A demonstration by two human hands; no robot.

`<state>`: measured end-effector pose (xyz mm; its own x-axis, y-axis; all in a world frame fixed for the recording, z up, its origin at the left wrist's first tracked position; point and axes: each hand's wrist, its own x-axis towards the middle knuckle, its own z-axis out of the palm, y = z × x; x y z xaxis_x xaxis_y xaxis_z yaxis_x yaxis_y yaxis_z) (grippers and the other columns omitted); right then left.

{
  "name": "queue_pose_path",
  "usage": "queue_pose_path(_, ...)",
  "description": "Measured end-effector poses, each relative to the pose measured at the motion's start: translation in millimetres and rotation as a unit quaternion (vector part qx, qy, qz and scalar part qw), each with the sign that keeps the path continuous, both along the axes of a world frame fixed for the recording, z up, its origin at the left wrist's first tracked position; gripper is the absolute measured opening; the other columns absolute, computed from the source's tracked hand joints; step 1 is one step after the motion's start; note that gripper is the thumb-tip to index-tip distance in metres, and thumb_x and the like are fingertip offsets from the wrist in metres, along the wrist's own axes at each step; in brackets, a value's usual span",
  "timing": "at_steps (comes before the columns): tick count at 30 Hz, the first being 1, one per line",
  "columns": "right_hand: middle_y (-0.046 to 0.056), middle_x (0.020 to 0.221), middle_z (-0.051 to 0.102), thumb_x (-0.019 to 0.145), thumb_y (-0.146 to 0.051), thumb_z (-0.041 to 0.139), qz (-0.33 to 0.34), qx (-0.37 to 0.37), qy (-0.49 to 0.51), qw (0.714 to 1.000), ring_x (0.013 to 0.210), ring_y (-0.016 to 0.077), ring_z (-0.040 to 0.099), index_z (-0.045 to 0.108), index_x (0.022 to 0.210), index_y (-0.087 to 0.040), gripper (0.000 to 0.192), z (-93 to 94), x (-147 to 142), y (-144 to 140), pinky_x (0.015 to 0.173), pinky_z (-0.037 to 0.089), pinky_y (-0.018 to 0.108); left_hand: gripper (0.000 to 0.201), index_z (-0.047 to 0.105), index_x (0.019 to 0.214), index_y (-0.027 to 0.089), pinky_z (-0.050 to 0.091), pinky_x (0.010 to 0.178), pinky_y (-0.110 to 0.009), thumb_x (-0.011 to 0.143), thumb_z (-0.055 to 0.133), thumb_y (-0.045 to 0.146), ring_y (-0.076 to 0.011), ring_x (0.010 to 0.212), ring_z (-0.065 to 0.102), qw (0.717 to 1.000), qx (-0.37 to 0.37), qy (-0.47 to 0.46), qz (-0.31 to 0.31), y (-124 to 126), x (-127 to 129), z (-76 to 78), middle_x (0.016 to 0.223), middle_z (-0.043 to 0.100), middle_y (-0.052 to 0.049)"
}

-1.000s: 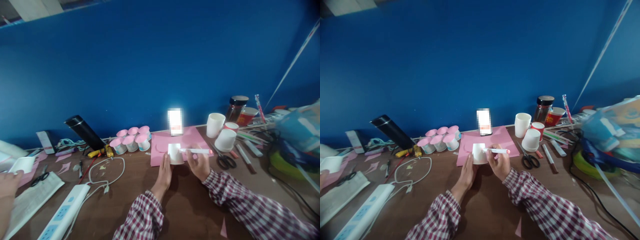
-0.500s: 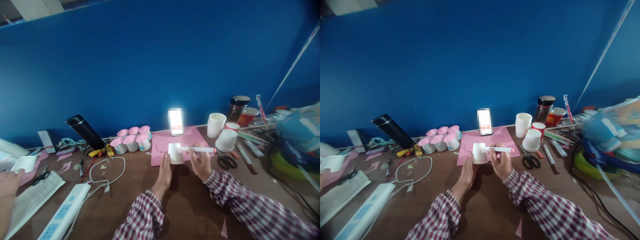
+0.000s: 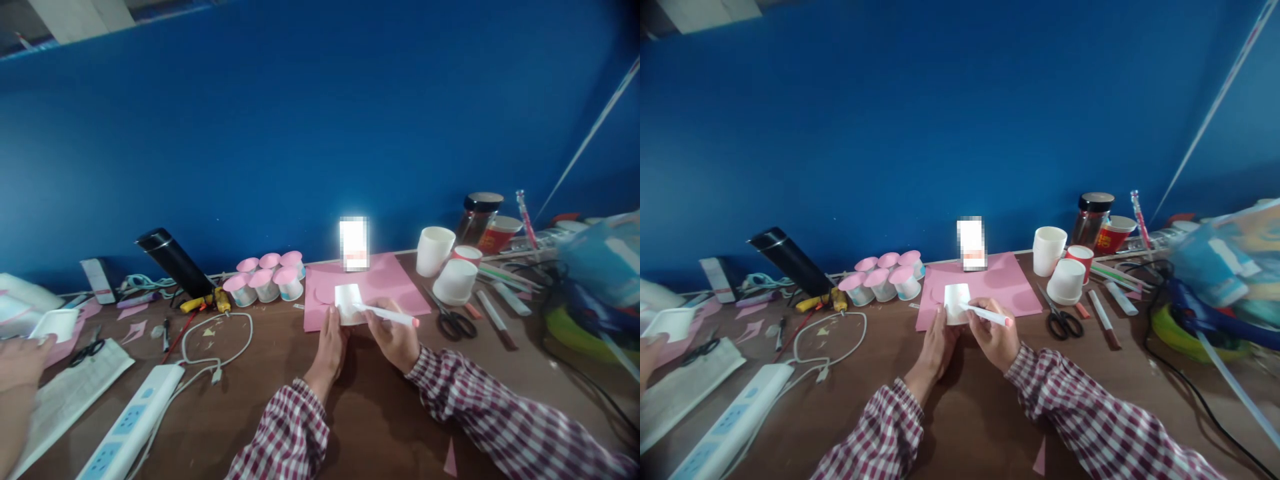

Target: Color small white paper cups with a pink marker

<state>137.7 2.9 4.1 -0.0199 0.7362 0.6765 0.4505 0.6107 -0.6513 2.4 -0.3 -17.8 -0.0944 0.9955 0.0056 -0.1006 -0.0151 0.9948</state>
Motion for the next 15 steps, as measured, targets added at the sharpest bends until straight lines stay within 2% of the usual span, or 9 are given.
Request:
queue_pose_path(4,0.004,0.081,0.067,0.09,-0.028,0.052,0.004,-0.013,-0.004,1.0,0.066,0.0155,0.066,0.059,0.094,-0.019,0.012,-1.7,0.1,0.8,0.059,0.054,0.026,0.049,0.042,0.135,0.014,0.04,0.107,-0.039,0.091,0.04,0.037,-0.0263,0.13,0.044,1.0,-0.027,0.0,0.014,-1.3,-1.5,3.1,0.138,0.049,-0.015)
queue_pose_path(7,0.004,0.08,0.067,0.09,-0.028,0.052,0.008,-0.019,-0.006,1.0,0.066,0.0156,0.066,0.058,0.094,-0.019,0.012,-2.4,-0.2,1.1,0.059,0.054,0.026,0.05,0.041,0.136,0.015,0.039,0.107,-0.041,0.09,0.042,0.036,-0.0272,0.132,0.042,0.999,-0.03,-0.012,0.014,-1.1,-1.2,2.7,0.142,0.045,-0.014)
queue_pose_path(11,0.004,0.08,0.068,0.09,-0.028,0.052,0.012,-0.018,-0.005,1.0,0.064,0.0148,0.065,0.059,0.094,-0.019,0.012,-2.9,-0.3,1.0,0.059,0.054,0.025,0.049,0.041,0.135,0.015,0.044,0.102,-0.04,0.094,0.031,0.04,-0.0256,0.128,0.046,0.999,-0.022,-0.043,-0.01,0.3,-0.7,-3.4,0.139,0.049,-0.015)
queue_pose_path(15,0.005,0.08,0.068,0.09,-0.029,0.051,0.015,-0.025,-0.005,1.0,0.064,0.0151,0.065,0.059,0.094,-0.018,0.013,-2.9,-0.1,1.1,0.059,0.054,0.026,0.049,0.041,0.135,0.014,0.037,0.109,-0.038,0.09,0.043,0.032,-0.025,0.135,0.038,1.0,-0.015,0.01,0.014,2.1,-5.2,-14.3,0.144,0.042,-0.015)
